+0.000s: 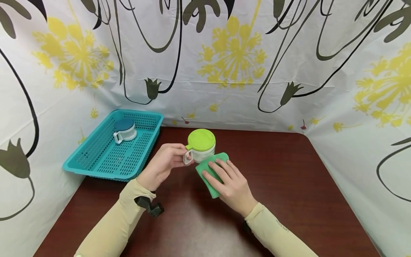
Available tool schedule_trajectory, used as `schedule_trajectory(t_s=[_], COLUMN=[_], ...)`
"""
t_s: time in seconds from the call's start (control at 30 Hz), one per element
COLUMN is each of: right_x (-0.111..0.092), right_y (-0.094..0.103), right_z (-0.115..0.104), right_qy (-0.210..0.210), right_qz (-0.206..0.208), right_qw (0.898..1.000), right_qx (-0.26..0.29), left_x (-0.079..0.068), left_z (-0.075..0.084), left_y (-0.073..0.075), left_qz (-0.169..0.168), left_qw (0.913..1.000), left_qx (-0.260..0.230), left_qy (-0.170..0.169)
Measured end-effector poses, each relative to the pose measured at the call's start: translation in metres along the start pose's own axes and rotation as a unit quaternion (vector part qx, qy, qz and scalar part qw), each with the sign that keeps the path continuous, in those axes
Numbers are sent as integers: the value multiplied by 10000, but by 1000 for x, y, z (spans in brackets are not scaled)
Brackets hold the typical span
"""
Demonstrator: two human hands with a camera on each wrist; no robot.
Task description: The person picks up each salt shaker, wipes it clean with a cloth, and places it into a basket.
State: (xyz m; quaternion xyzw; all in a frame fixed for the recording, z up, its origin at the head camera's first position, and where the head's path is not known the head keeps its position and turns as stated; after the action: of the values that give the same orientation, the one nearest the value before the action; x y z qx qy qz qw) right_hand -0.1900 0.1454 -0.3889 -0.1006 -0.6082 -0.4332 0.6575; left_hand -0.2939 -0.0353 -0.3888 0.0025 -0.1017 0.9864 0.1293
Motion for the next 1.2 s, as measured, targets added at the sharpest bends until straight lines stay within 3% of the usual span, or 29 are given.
schedule_trajectory(t_s=[0.47,0.7,0.93,1.03,1.1,1.2], right_x=[-11,-23,-36,-42,-46,-49], right_y=[-3,-5,-7,-7,-6,-4], right_z=[5,21,41,61,76,91], right_qy=[-179,-898,-1710,-2645,-3483,-4591], right_qz=[-255,-450,-706,-793,-788,-653], right_qw=[9994,9941,9819,9608,9337,8845], right_qx=[135,401,416,246,246,515], left_x=[-1,0,1,3,4,5], left_z=[2,-6,-12,-13,-15,-19], left_y=[-1,2,2,3,3,3], left_qz=[47,161,318,460,553,679], left_qw=[10000,9998,9992,9986,9980,9971], left_qx=[-12,-75,-238,-277,-309,-331], left_qy=[29,30,0,-26,-27,4])
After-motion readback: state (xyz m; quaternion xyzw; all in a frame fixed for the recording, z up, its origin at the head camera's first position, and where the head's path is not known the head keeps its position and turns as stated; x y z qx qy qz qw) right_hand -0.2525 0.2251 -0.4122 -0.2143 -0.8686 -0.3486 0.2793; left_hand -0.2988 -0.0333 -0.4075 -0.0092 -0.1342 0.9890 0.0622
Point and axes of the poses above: each hand's wrist, its own x-axis towards the middle knuckle, its own y-axis out of the back of the hand, z = x × y, the point moved 7 cm from there along x, towards the middle knuckle, and after that the axes turned 8 degrees about -y, right-handed, at the moved point
